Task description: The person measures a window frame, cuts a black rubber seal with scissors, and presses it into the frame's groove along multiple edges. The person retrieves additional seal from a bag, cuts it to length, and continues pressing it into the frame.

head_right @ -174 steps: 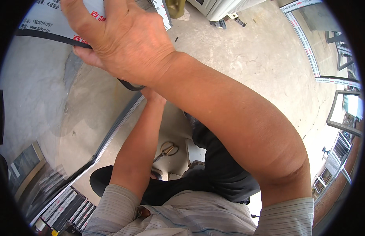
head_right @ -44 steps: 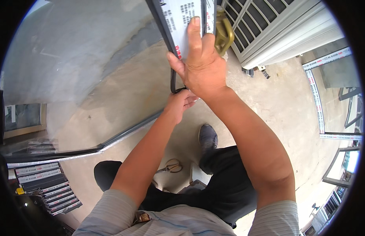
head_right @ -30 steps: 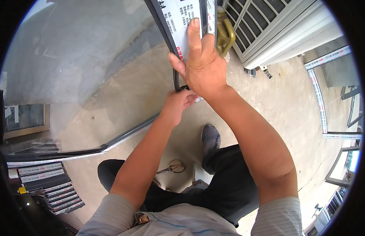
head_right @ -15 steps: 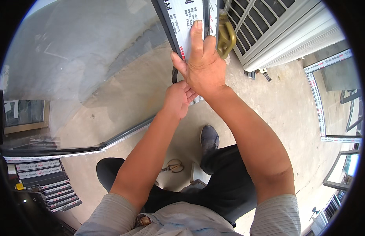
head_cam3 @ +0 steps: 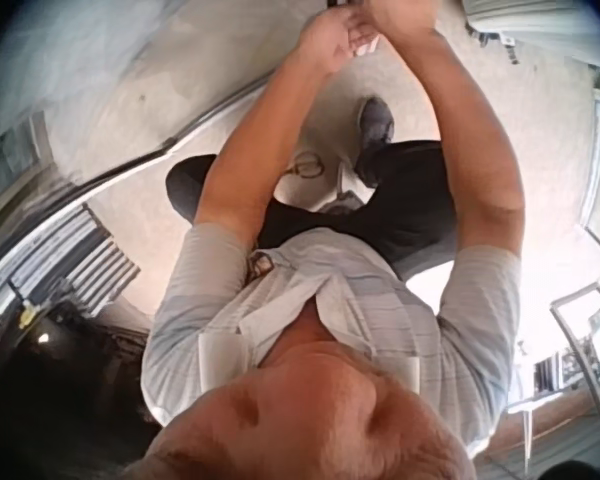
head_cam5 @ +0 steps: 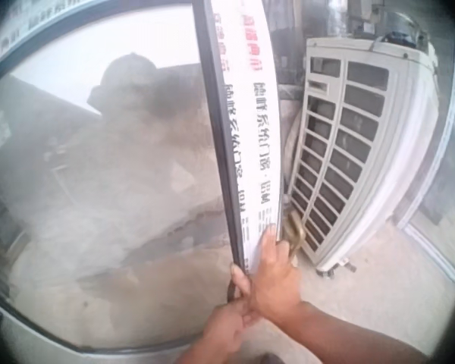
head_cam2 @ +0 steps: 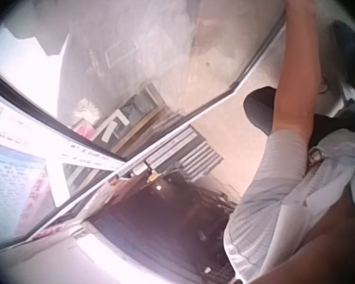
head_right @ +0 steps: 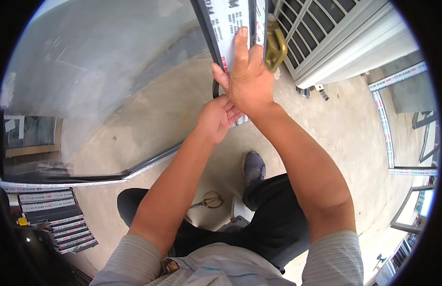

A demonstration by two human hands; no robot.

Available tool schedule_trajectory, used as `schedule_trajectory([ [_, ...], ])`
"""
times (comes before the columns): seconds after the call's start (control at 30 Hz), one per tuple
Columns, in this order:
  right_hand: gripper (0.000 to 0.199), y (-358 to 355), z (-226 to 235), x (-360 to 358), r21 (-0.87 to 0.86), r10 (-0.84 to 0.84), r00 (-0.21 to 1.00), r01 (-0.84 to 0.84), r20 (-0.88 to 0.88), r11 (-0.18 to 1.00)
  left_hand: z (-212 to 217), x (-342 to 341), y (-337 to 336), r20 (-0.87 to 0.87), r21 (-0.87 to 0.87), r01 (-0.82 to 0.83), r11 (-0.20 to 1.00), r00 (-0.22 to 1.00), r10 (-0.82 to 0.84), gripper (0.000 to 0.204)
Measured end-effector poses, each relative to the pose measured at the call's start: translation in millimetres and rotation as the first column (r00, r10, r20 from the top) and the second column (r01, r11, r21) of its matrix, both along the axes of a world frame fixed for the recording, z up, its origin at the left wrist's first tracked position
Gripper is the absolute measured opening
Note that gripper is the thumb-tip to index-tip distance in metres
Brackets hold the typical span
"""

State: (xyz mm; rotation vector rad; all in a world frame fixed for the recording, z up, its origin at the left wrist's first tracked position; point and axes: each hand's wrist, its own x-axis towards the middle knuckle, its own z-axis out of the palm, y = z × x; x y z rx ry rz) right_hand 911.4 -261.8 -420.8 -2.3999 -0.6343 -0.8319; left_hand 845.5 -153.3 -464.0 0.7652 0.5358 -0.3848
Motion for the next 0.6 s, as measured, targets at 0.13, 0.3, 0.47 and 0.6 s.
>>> schedule_trajectory([
  [0.13,0.109,-2,3,1,-0.019,-0.002,1.000,0.003,0.006,1.000,-9,-6,5,0.046,0.028,0.041,0.999,0.998,-0.042,0.036],
  [0.3,0.109,3,1,0,-0.028,-0.019,1.000,0.018,-0.023,0.999,-8,-12,30,0.048,0.249,0.216,0.944,0.971,-0.235,0.044],
  [0.47,0.108,2,3,-5,0.009,-0.018,0.999,0.018,0.029,1.000,8,-70,71,-0.016,0.432,0.174,0.885,0.983,-0.185,0.052],
  [0.6,0.108,7,4,-14,0.013,-0.076,0.997,0.076,-0.026,0.997,7,-154,144,-0.083,0.600,0.224,0.768,0.972,-0.219,0.050],
])
